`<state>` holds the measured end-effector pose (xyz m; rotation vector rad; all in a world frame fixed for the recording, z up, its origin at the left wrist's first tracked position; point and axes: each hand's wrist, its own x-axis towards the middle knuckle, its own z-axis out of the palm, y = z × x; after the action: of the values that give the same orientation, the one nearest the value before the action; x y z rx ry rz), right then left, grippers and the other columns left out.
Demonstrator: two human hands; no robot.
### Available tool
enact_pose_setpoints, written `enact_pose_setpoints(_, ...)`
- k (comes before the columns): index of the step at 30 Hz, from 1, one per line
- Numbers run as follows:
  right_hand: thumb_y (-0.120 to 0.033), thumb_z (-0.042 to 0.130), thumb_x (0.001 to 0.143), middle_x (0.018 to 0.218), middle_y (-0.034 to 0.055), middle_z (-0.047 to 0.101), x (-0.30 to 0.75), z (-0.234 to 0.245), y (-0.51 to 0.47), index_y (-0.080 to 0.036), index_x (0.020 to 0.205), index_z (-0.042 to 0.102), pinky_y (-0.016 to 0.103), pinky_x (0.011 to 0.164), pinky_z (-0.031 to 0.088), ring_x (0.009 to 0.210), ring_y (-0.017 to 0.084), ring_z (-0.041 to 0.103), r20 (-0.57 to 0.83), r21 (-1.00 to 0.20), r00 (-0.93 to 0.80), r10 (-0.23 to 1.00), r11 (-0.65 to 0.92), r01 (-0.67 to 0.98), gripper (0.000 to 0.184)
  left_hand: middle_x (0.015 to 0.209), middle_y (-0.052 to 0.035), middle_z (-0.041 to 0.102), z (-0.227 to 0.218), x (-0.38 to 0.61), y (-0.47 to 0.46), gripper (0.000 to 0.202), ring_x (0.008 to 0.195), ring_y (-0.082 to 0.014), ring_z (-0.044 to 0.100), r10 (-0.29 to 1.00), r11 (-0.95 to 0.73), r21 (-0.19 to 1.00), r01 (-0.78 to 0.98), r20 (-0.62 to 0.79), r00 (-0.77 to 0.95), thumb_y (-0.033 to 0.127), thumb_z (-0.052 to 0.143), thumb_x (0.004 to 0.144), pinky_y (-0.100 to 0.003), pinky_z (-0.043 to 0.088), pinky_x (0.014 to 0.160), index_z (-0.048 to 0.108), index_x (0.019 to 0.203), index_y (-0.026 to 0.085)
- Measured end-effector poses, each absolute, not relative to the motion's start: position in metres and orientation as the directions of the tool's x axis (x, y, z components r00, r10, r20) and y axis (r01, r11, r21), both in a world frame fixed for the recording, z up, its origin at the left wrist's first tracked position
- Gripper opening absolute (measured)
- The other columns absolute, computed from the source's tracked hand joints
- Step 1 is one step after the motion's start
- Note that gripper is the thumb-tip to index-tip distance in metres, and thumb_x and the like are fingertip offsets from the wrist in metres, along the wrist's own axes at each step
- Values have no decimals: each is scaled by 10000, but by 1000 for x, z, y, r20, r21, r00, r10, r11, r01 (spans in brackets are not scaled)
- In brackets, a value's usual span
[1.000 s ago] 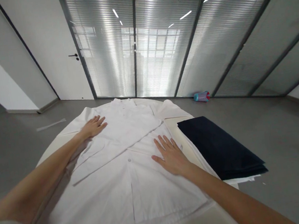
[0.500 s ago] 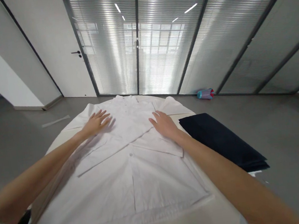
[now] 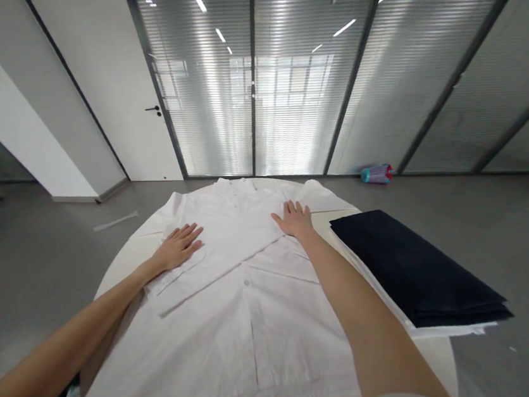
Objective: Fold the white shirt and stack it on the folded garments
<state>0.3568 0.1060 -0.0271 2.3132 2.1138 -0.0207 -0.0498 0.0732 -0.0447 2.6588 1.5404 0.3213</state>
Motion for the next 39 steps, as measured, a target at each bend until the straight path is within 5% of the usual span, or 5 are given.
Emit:
enact_pose_setpoints(8, -676, 139, 971, 1660, 87, 94, 331, -4, 77, -221, 1597, 201, 592, 1197, 48, 1520, 339, 81, -80, 19, -191, 978, 193, 981, 776, 1593, -102, 332, -12, -52, 25, 557, 1501, -303, 220, 769, -628, 239, 740, 337, 543, 515, 313, 1023, -538, 241, 1202, 482, 1468, 225)
enact_pose_setpoints(14, -676, 128, 973, 1663, 54, 66, 310, -8, 46, -278, 1598, 184, 552, 1210, 86, 1527, 303, 62, -99, -79, -386, 917, 379, 922, 744, 1618, -81, 246, -18, -48, -29, 651, 1503, -293, 206, 704, -710, 134, 691, 115, 701, 590, 368, 995, -514, 208, 1211, 291, 1564, 282)
enact_pose_setpoints(21, -603, 144, 1005, 1653, 105, 121, 323, -13, 23, -196, 1595, 213, 560, 1205, 131, 1517, 328, 123, -74, -91, -306, 949, 300, 950, 720, 1621, -67, 243, -20, -70, -51, 588, 1502, -262, 224, 738, -675, 83, 733, 88, 669, 552, 317, 1022, -510, 216, 1209, 326, 1549, 290)
enact_pose_setpoints(32, -509, 356, 1006, 1529, 161, 425, 378, -12, -116, -151, 1407, 560, 454, 1164, 341, 1403, 290, 419, 176, -72, -525, 833, 542, 837, 575, 1528, -44, 454, -21, -134, -177, 469, 1412, -285, 421, 749, -657, 130, 743, 222, 624, 471, 491, 982, -459, 396, 1148, 541, 1424, 323)
enact_pose_setpoints(39, -438, 404, 994, 1494, 148, 468, 400, -19, -210, -170, 1387, 568, 455, 1140, 361, 1359, 289, 456, 259, -33, -377, 889, 399, 917, 504, 1486, -23, 509, -9, -147, -232, 432, 1349, -268, 506, 749, -662, 182, 727, 191, 634, 374, 561, 938, -378, 429, 1128, 596, 1369, 354)
